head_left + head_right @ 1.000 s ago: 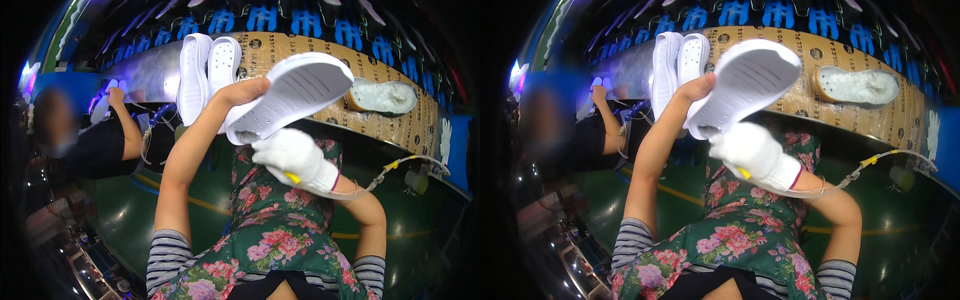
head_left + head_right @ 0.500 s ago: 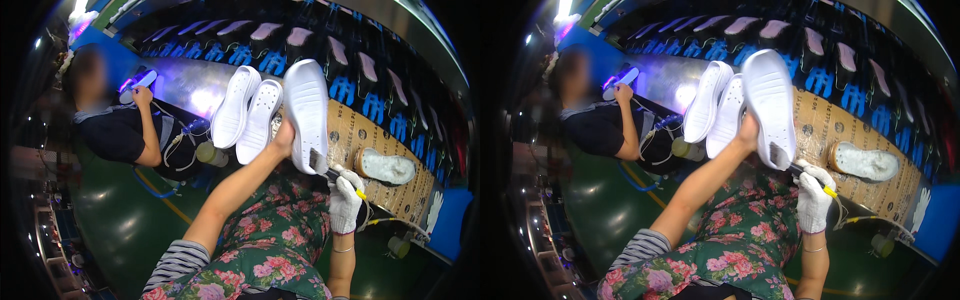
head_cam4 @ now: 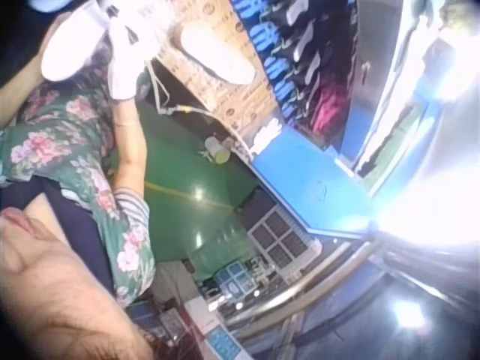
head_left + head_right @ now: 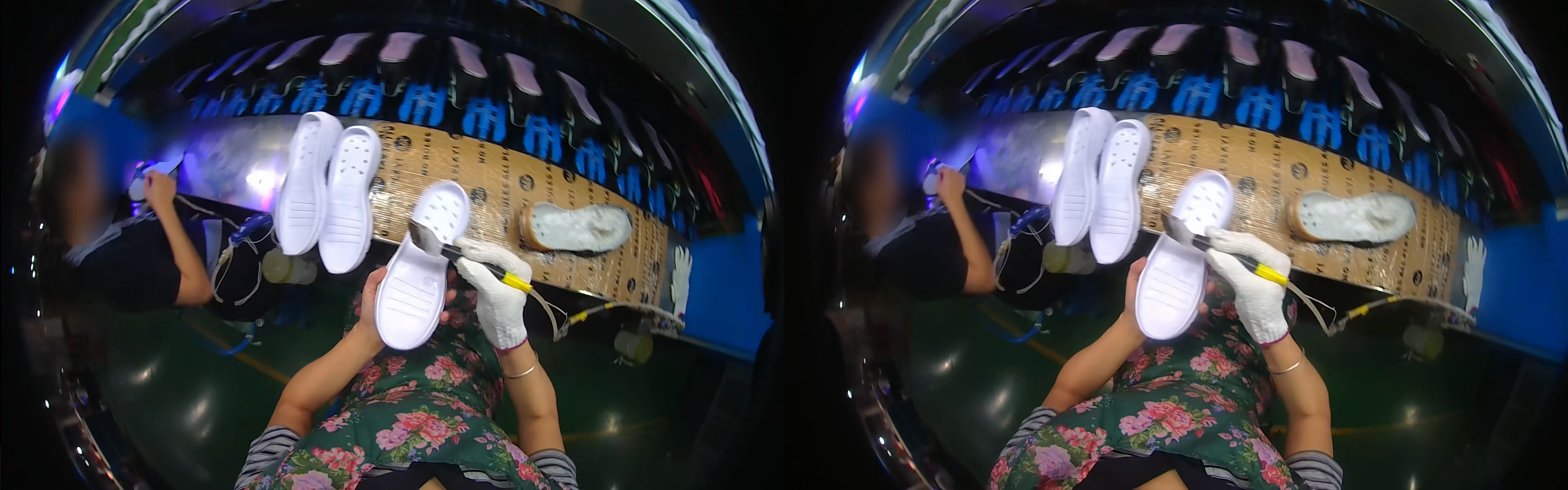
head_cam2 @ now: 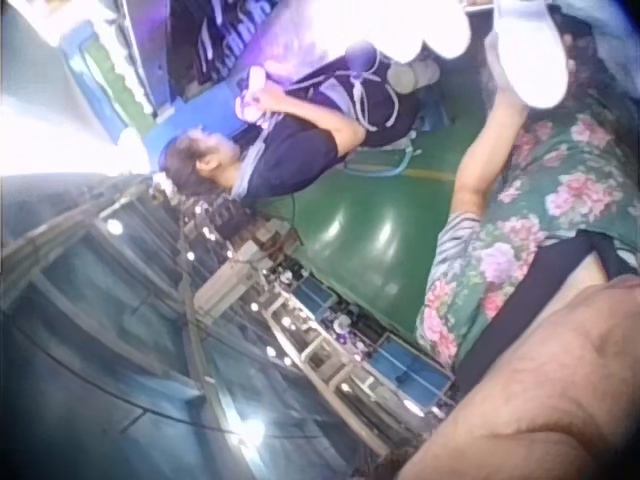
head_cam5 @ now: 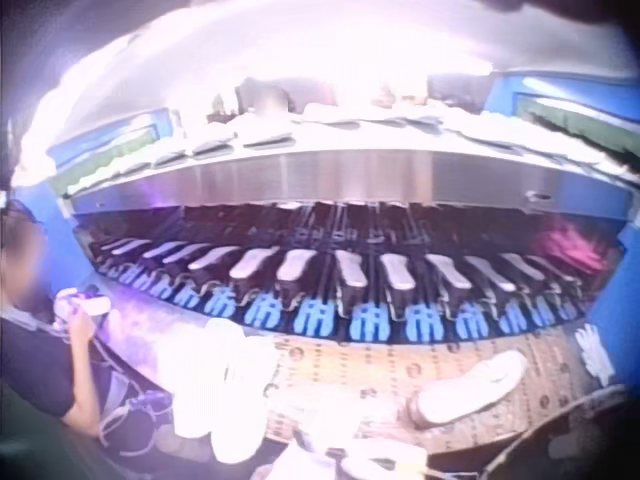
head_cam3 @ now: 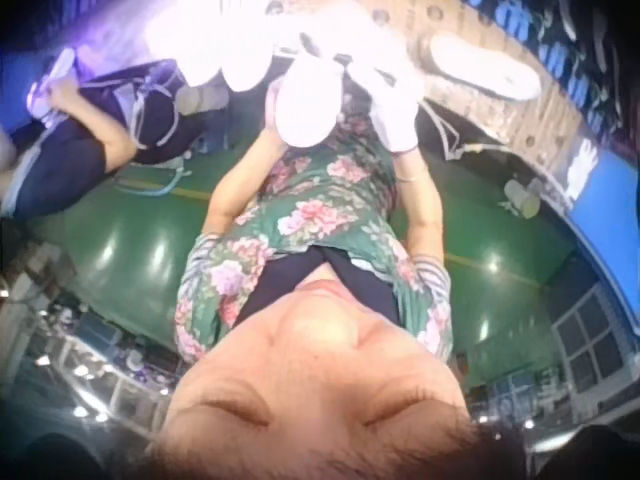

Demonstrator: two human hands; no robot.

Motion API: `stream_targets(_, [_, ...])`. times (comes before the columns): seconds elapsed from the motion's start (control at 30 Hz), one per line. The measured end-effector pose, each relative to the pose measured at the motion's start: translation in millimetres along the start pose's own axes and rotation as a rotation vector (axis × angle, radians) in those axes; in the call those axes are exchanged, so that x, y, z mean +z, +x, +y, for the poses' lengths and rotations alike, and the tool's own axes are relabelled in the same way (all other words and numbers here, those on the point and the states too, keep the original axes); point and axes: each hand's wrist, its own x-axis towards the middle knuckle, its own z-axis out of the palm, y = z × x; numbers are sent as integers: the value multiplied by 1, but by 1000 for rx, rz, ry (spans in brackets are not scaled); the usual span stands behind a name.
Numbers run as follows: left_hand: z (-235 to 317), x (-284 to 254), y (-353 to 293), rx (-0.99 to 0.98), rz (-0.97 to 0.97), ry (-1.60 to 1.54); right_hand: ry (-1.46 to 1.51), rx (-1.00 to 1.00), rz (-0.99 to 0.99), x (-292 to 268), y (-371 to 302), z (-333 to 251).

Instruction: The person picks white slipper uppers from a conveyor belt and uses a handheld pneumatic tool to trim excess material from the edges and interior surfaces. The person repeatedly rotates the slipper to access different areas and places the finished pieces back on the belt.

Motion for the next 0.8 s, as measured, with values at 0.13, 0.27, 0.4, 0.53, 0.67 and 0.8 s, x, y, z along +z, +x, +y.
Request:
stream_targets(0.13, [-23,9,11,50,-120,117,-365,-343,-65,2,9,-38])
stream_targets(0.27, [-35,22,19,211,116,309,-611,-686,-158,10,19,-64])
stream_targets(0.4, [-41,11,18,301,158,500,-789,-925,-146,18,33,-63])
stream_targets(0.53, [-42,-33,11,254,120,448,-834,-979,-247,26,30,-62])
stream_targets(0.67, [-30,-51,12,257,183,302,-734,-904,-333,35,11,-49])
stream_targets(0.8, [-26,-47,12,317,134,331,-576,-809,-225,24,19,-43])
